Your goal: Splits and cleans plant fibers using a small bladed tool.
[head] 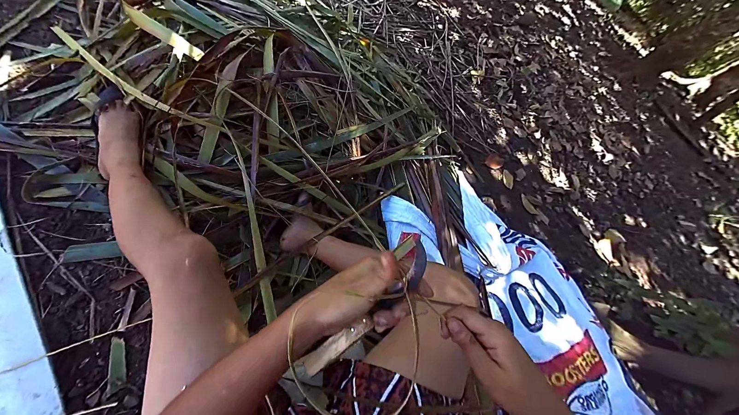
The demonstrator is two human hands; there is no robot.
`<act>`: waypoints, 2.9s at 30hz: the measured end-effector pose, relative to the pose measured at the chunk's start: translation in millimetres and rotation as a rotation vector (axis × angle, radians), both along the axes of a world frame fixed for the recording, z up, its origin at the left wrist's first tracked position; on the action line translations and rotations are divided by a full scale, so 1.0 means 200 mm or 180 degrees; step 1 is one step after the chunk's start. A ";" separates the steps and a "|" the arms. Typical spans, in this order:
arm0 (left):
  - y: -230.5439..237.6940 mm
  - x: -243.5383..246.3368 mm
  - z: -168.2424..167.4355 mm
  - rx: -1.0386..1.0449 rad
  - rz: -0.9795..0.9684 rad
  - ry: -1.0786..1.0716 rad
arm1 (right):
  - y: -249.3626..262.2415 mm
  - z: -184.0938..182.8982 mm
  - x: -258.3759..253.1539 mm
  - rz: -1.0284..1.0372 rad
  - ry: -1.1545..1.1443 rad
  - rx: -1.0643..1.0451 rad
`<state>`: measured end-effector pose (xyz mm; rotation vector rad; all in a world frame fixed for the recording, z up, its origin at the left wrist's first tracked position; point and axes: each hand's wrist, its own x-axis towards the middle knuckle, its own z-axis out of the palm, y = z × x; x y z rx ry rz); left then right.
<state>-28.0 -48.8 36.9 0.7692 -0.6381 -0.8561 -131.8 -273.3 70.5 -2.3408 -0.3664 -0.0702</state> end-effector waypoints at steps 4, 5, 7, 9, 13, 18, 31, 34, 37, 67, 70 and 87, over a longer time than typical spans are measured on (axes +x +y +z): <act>0.01 0.01 0.00 -0.0204 -0.0198 0.0304 | 0.03 0.03 -0.03 0.0059 -0.0053 0.0092; 0.02 0.01 0.01 -0.0197 -0.0220 0.0381 | 0.03 0.03 -0.03 0.0075 -0.0074 0.0108; 0.03 0.02 0.01 -0.0202 -0.0232 0.0586 | 0.03 0.03 -0.04 0.0098 -0.0133 0.0163; 0.04 0.04 0.00 -0.0316 -0.0208 0.0669 | 0.03 0.02 -0.05 0.0102 -0.0171 0.0224; 0.10 0.10 0.01 -0.0388 -0.0009 0.0633 | -0.02 -0.01 -0.09 0.0060 -0.0166 0.0146; 0.16 0.13 0.03 -0.0299 0.0109 0.0761 | -0.06 -0.01 -0.14 -0.0107 -0.0304 -0.0313; 0.22 0.14 0.05 -0.0368 0.0124 0.0293 | -0.15 -0.02 -0.20 -0.0248 -0.0376 -0.0621; 0.29 0.16 0.07 -0.0279 0.0451 0.0294 | -0.19 -0.01 -0.21 -0.0309 -0.0386 -0.0665; 0.35 0.18 0.05 -0.0349 0.0498 0.0299 | -0.22 -0.02 -0.22 -0.0283 -0.0393 -0.0732; 0.83 0.17 0.25 0.0185 0.1811 -0.0023 | 0.10 0.12 0.14 -0.0065 0.1822 0.0159; 0.86 0.15 0.27 0.0514 0.1863 -0.0102 | 0.10 0.00 0.28 0.0295 0.1405 0.0596; 1.52 0.16 0.39 0.2880 0.3311 -0.0189 | -0.76 -0.06 0.63 -0.1032 -0.0055 -0.1523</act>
